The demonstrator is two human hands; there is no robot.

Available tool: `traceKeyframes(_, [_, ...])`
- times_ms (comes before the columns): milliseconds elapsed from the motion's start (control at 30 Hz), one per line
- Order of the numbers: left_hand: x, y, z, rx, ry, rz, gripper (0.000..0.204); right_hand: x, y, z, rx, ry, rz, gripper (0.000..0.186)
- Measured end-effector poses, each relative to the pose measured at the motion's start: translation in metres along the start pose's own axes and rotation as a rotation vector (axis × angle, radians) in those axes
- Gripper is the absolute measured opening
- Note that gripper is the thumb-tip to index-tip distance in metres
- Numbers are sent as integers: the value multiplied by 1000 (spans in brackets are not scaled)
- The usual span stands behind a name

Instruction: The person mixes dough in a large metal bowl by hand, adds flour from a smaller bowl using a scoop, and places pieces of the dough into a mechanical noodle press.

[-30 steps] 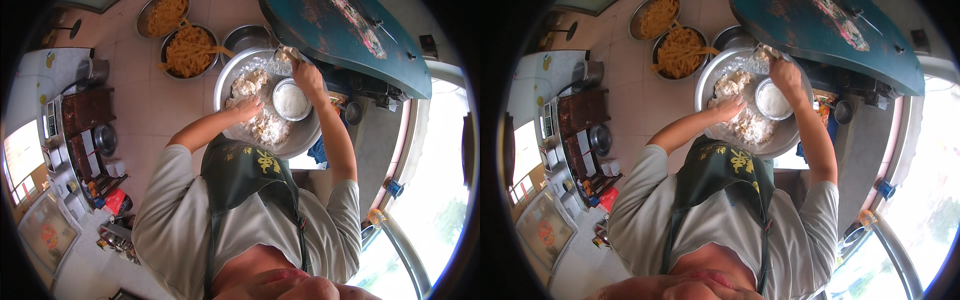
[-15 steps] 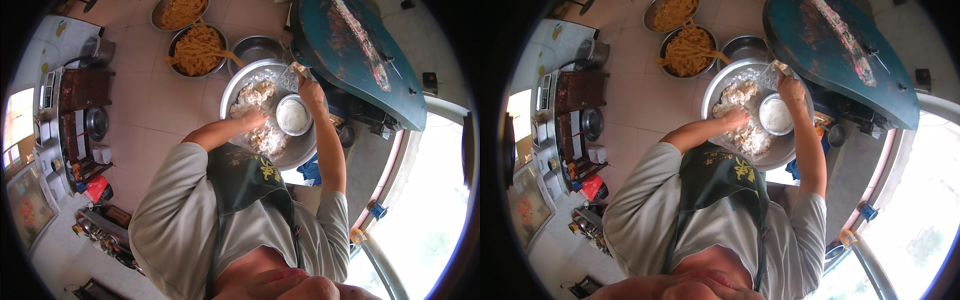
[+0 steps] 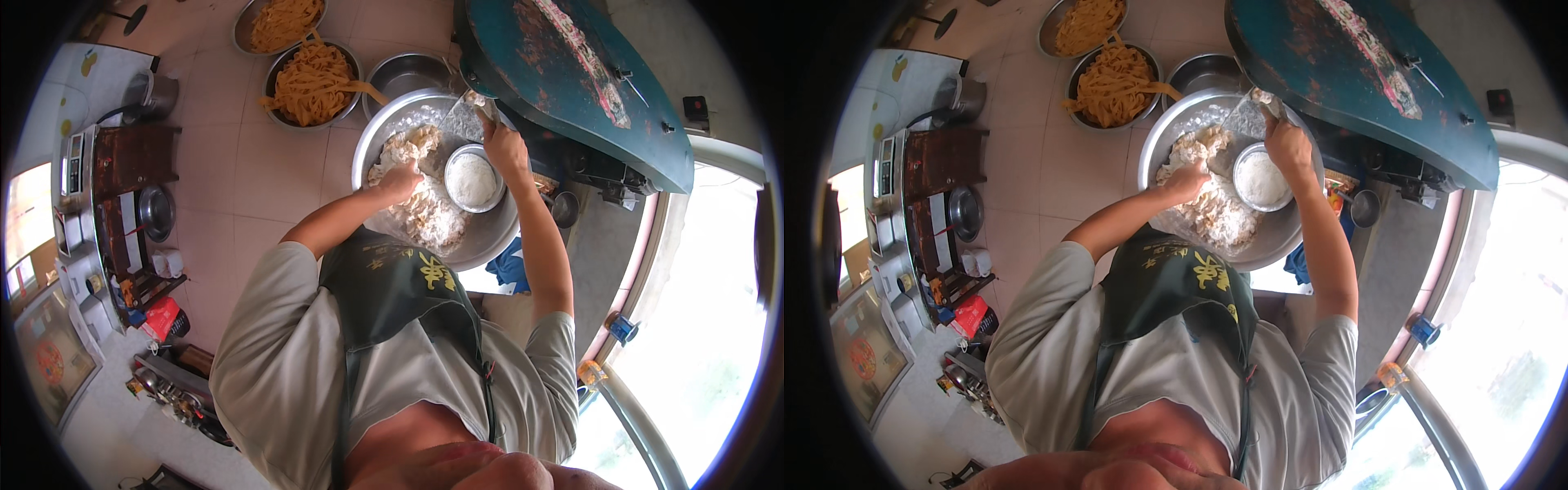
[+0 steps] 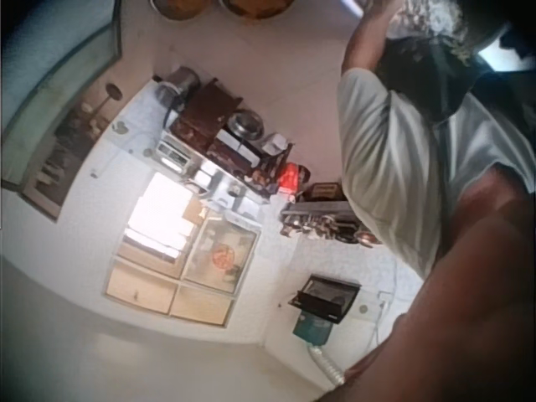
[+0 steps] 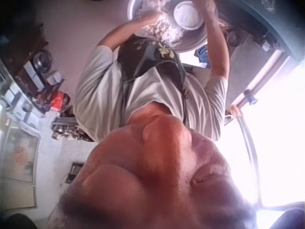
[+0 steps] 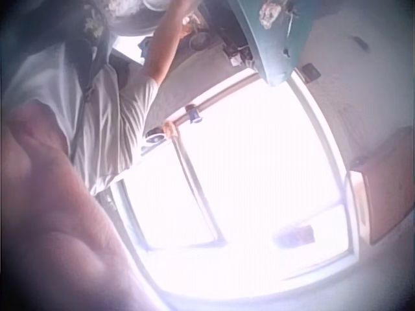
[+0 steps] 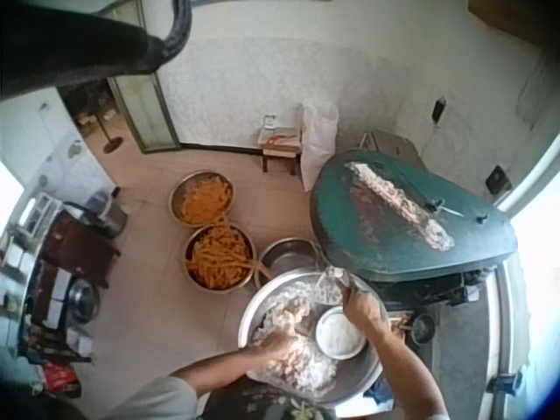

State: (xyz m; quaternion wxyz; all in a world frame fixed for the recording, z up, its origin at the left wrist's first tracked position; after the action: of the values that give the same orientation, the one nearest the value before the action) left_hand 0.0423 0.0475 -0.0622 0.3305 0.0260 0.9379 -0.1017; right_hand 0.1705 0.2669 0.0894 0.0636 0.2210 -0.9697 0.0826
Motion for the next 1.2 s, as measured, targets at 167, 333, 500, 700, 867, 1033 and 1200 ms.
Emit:
traceKeyframes(167, [9, 6, -6, 183, -16, -56, 40, -16, 6, 21, -10, 36, 58, 63])
traceKeyframes(333, [-3, -5, 4, 333, 180, 10, 41, -16, -12, 15, -140, 139, -57, 62])
traceKeyframes(500, [-40, 12, 24, 199, 386, -117, 28, 5, 14, 14, -19, 43, 40, 59])
traceKeyframes(700, [-24, 22, 50, 38, 345, 160, 10, -56, 20, 53, -214, -306, -467, 23])
traceKeyframes(867, [-20, 21, 54, 254, 424, 107, 9, -14, -5, 30, -336, 154, -502, 31])
traceKeyframes(1033, [-31, 19, 51, 179, 390, 146, 9, -33, 34, 39, -8, -104, -152, 42])
traceKeyframes(1200, [-25, 16, 44, 148, 378, 150, 10, -16, 3, 29, -190, 172, -360, 48])
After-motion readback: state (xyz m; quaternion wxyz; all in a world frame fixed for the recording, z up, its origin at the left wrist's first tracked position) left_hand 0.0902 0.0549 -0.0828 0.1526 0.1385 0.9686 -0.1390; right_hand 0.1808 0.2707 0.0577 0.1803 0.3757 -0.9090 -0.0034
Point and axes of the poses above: each hand's wrist, its own y-axis towards the middle knuckle, its own z-axis out of the palm, x = y × z, the point moved 2 cm from there along y, towards the middle knuckle
